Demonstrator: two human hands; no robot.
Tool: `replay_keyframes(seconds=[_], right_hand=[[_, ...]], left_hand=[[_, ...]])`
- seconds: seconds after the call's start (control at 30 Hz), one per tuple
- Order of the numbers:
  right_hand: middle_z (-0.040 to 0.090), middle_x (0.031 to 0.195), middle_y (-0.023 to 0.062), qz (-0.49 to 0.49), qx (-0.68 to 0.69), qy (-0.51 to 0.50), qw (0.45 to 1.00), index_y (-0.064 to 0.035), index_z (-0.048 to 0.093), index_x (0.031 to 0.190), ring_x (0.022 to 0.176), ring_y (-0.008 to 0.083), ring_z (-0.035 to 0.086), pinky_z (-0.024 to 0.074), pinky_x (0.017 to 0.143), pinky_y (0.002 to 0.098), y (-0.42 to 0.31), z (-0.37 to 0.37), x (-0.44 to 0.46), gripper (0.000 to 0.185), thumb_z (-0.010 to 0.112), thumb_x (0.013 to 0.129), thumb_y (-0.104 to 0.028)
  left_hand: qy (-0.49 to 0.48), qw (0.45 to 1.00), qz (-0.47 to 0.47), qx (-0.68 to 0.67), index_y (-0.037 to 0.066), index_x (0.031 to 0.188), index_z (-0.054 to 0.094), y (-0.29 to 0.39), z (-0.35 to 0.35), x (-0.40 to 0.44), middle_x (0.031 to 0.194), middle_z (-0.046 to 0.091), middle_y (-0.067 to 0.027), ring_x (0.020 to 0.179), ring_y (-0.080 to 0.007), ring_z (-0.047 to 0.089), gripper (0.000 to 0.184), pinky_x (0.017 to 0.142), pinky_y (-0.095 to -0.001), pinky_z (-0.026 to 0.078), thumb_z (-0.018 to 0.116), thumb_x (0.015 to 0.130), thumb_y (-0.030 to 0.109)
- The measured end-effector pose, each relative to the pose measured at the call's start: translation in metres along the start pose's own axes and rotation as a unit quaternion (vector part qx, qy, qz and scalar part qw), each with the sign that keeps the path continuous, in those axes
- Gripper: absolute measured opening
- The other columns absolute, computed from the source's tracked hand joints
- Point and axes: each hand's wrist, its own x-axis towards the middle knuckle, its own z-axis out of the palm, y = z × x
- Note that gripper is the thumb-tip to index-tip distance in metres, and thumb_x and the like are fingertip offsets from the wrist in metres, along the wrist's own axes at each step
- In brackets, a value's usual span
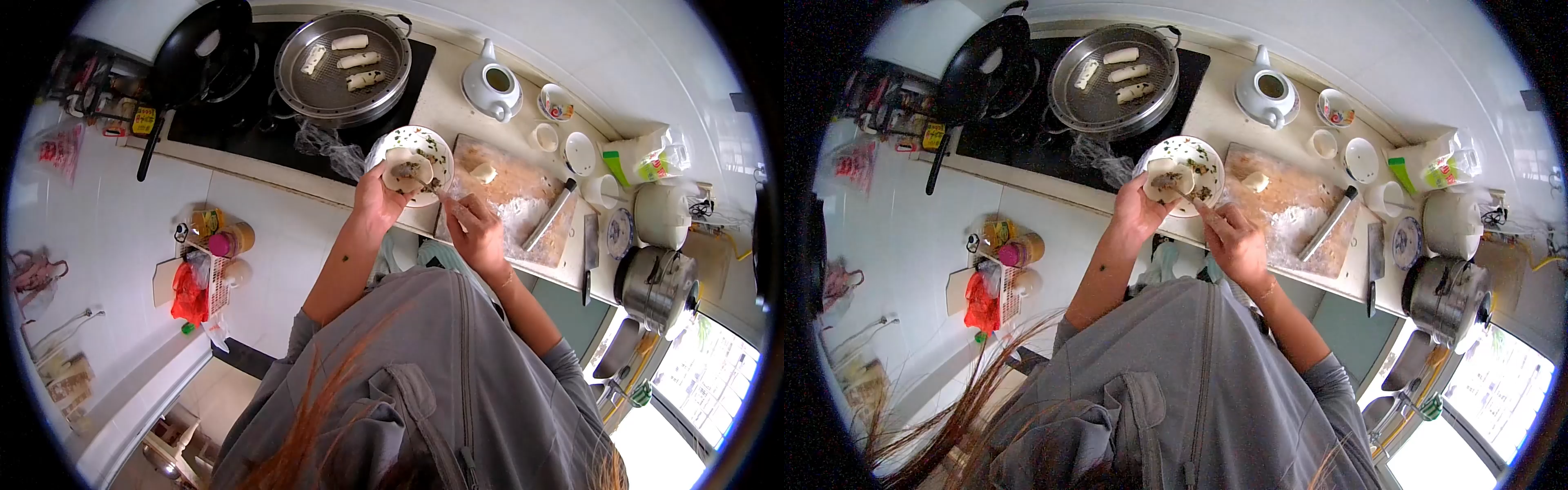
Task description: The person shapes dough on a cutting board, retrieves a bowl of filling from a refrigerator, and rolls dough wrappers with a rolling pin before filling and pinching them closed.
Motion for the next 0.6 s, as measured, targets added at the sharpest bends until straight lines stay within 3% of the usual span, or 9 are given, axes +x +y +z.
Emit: replay_keyframes(seconds=[0.17,0.27,0.37,0.47,0.53,0.6], right_hand=[[0.061,0.084,0.0055,-0.097,-0.030,-0.059,0.993,-0.0095,0.075,0.114,0.067,0.0217,0.064,0.0515,0.060,0.0330,0.007,-0.019,0.014,0.034,0.071,0.082,0.002],[0.063,0.088,0.0026,-0.031,0.029,-0.079,0.996,-0.0165,0.073,0.120,0.070,0.0193,0.065,0.0547,0.059,0.0312,0.018,-0.017,0.011,0.036,0.068,0.088,-0.003],[0.064,0.089,0.0033,0.042,0.160,-0.076,0.983,-0.0138,0.073,0.121,0.071,0.0148,0.063,0.0529,0.061,0.0279,0.024,-0.010,0.010,0.030,0.066,0.092,-0.006],[0.066,0.087,0.0055,0.217,0.308,-0.082,0.923,-0.0073,0.072,0.119,0.061,0.0139,0.054,0.0470,0.059,0.0261,0.028,0.005,0.004,0.025,0.061,0.097,-0.006],[0.067,0.087,0.0103,0.354,0.346,-0.080,0.865,-0.0044,0.070,0.118,0.063,0.0170,0.057,0.0480,0.060,0.0282,0.035,0.013,0.003,0.023,0.058,0.098,-0.009],[0.068,0.087,0.0156,0.373,0.257,-0.048,0.890,-0.0021,0.068,0.116,0.067,0.0224,0.061,0.0497,0.063,0.0318,0.050,0.030,-0.001,0.022,0.056,0.099,-0.010]], left_hand=[[0.024,0.999,-0.030,-0.007,-0.001,0.139,0.046,0.011,0.004,-0.015,0.139,0.052,-0.0171,0.126,-0.0310,0.055,0.041,0.103,-0.0490,0.050,0.038,0.106,0.024],[0.007,0.999,-0.038,-0.012,-0.002,0.140,0.044,0.016,-0.001,-0.018,0.142,0.049,-0.0187,0.130,-0.0332,0.052,0.043,0.108,-0.0506,0.047,0.039,0.106,0.023],[0.002,0.999,-0.033,-0.037,-0.003,0.141,0.042,0.017,-0.003,-0.021,0.142,0.049,-0.0197,0.131,-0.0346,0.051,0.045,0.110,-0.0506,0.046,0.038,0.105,0.023],[0.015,0.999,-0.016,-0.050,-0.002,0.141,0.043,0.019,-0.006,-0.024,0.141,0.051,-0.0200,0.130,-0.0352,0.052,0.045,0.110,-0.0503,0.045,0.040,0.103,0.022],[0.021,0.998,-0.002,-0.064,-0.001,0.140,0.045,0.019,-0.018,-0.022,0.139,0.053,-0.0191,0.129,-0.0347,0.053,0.044,0.110,-0.0509,0.045,0.044,0.101,0.021],[-0.002,0.997,0.008,-0.074,0.000,0.140,0.046,0.020,-0.033,-0.019,0.140,0.053,-0.0186,0.130,-0.0349,0.052,0.045,0.111,-0.0518,0.044,0.044,0.100,0.021]])
